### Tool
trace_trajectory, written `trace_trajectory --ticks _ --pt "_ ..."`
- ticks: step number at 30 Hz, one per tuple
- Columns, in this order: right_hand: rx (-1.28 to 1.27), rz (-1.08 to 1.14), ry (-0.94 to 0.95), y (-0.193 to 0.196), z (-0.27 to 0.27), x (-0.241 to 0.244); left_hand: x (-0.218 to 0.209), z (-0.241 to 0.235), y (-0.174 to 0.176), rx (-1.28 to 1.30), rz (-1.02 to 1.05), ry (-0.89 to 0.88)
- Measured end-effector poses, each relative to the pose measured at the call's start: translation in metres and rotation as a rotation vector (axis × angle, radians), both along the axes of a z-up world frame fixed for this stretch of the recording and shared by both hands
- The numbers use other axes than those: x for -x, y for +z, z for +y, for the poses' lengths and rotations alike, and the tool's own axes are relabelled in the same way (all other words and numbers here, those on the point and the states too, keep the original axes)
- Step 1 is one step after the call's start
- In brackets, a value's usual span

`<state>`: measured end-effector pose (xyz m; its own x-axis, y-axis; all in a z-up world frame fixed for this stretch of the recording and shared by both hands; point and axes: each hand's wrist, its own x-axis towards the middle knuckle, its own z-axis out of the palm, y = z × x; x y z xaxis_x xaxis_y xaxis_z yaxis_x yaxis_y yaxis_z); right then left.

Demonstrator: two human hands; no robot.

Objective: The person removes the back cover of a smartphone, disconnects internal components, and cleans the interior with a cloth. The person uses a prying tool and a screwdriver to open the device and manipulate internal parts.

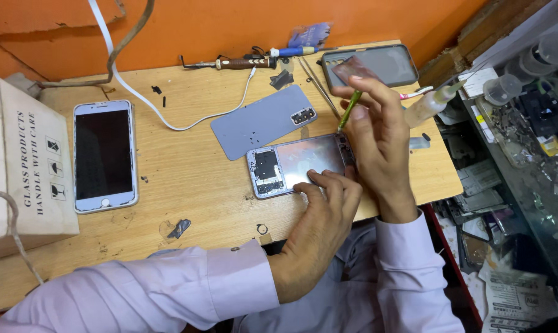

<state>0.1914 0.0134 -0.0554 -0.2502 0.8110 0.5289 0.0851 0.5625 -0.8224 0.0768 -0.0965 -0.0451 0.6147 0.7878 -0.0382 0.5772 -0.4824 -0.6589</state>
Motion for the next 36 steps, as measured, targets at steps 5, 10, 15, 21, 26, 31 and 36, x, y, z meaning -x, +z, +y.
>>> trace_trajectory --ticks 5,10,15,21,26,31,36 --pt "0.092 0.047 0.043 -0.005 -0.004 -0.005 -0.001 -0.001 0.001 -0.061 -0.093 0.036" --pt "-0.080 -0.010 -0.033 -0.006 -0.004 -0.009 -0.001 -0.001 0.000 0.013 -0.052 0.020" --pt "-0.011 -0.002 -0.073 0.001 -0.005 -0.004 0.001 0.000 0.008 0.031 -0.097 0.049" --pt "0.020 -0.016 -0.040 0.004 -0.003 -0.005 0.008 0.004 0.025 0.208 -0.174 0.005" --pt "0.047 0.055 0.039 -0.007 -0.001 -0.010 0.011 0.006 0.028 0.270 -0.204 0.004" --pt "-0.096 -0.068 -0.114 -0.019 0.001 -0.021 0.025 0.018 0.040 0.441 -0.669 0.017" --pt "-0.071 0.204 -0.150 -0.023 0.002 -0.034 0.059 0.074 0.047 0.536 -1.060 -0.164"
